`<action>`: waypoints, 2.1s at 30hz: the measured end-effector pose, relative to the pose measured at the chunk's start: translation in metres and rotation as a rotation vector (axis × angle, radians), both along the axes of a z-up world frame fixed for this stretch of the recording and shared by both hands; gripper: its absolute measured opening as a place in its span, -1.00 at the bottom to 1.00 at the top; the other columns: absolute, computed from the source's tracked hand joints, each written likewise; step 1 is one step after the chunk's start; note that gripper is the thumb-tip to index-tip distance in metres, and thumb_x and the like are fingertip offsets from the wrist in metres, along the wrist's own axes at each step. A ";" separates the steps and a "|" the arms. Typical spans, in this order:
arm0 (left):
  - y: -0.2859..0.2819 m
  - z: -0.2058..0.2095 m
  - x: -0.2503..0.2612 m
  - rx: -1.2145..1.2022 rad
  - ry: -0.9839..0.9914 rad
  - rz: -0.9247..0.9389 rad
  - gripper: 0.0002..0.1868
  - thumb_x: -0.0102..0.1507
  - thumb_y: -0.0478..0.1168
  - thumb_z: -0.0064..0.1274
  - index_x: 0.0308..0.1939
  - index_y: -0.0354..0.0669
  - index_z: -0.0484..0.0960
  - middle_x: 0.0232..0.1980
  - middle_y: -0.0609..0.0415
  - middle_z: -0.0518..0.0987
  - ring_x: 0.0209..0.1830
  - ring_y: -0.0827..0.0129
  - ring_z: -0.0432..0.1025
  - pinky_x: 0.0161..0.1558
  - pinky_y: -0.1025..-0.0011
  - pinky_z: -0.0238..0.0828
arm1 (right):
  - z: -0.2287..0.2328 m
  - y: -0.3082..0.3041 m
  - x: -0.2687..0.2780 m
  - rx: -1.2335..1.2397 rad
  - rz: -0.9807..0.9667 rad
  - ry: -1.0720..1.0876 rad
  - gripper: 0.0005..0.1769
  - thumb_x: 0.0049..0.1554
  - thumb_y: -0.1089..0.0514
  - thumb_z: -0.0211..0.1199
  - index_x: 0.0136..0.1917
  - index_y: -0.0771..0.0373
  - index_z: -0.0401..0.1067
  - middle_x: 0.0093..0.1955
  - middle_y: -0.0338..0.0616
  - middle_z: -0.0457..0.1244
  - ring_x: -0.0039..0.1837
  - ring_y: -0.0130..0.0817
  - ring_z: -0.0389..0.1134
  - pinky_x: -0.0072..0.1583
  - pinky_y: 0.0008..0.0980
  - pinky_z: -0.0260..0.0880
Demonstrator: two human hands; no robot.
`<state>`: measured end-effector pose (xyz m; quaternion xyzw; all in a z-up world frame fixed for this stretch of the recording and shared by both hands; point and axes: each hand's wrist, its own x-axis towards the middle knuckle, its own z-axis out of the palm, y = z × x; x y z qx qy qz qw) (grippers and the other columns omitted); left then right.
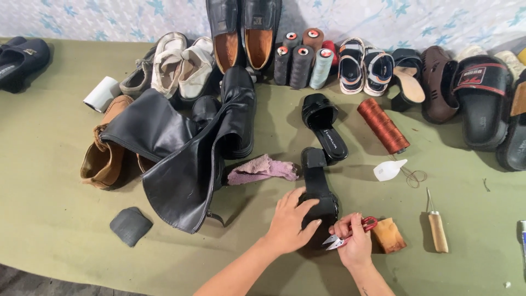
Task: The person uses a red utility knife to scrape and trim the sole of a black high-heeled shoe. They hold the shoe steady with one hand while carefully working the blade along the edges and surface of the sole to remove material.
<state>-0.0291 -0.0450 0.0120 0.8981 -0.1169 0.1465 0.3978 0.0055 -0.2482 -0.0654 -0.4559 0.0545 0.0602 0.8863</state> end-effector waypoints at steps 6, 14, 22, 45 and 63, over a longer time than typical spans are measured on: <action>0.001 -0.014 0.015 0.273 0.262 -0.061 0.08 0.20 0.40 0.06 0.61 -0.07 0.03 0.60 -0.37 0.03 0.61 -0.23 -0.14 0.49 -0.15 -0.32 | 0.037 0.005 0.024 -0.071 -0.078 -0.111 -0.41 0.45 0.05 -0.09 -0.42 0.25 0.18 -0.45 -0.13 0.03 -0.31 -0.18 0.11 0.04 -0.05 0.31; 0.000 -0.005 0.023 0.345 0.493 -0.094 0.39 -0.03 0.62 0.03 0.65 0.03 -0.18 0.68 -0.19 -0.16 0.68 -0.03 -0.36 0.54 -0.07 -0.52 | 0.049 0.031 0.053 -0.552 -0.009 -0.551 -0.61 0.34 0.11 0.09 -0.29 0.25 0.47 -0.35 -0.10 0.31 -0.17 -0.26 0.42 -0.04 -0.35 0.46; -0.001 -0.021 0.023 0.278 0.414 -0.074 0.15 0.10 0.50 0.10 0.58 -0.01 0.09 0.61 -0.24 0.06 0.64 -0.09 -0.17 0.52 -0.11 -0.36 | 0.022 0.004 0.021 -0.371 0.004 -0.647 -0.51 0.37 -0.05 0.07 -0.28 0.27 0.44 -0.44 -0.23 0.16 -0.24 -0.30 0.32 -0.01 -0.23 0.48; -0.022 -0.008 -0.042 -0.433 0.713 0.168 -0.41 0.16 0.01 0.24 0.27 0.20 0.47 -0.43 0.23 0.44 -0.42 0.42 0.37 -0.26 0.39 0.33 | 0.042 -0.001 0.008 -0.039 -0.071 -0.222 -0.48 0.44 -0.13 -0.05 -0.29 0.17 0.26 -0.44 -0.27 -0.03 -0.34 -0.35 0.00 -0.05 -0.18 0.24; 0.015 -0.026 0.042 -0.053 0.101 0.236 -0.14 -0.13 0.11 0.52 0.19 -0.07 0.61 0.21 0.04 0.62 0.32 0.09 0.44 0.32 0.10 0.23 | 0.065 0.052 0.071 -0.138 0.002 -0.587 -0.33 0.37 -0.21 0.05 -0.26 0.44 0.43 -0.48 0.07 0.16 -0.29 -0.08 0.39 0.05 0.04 0.55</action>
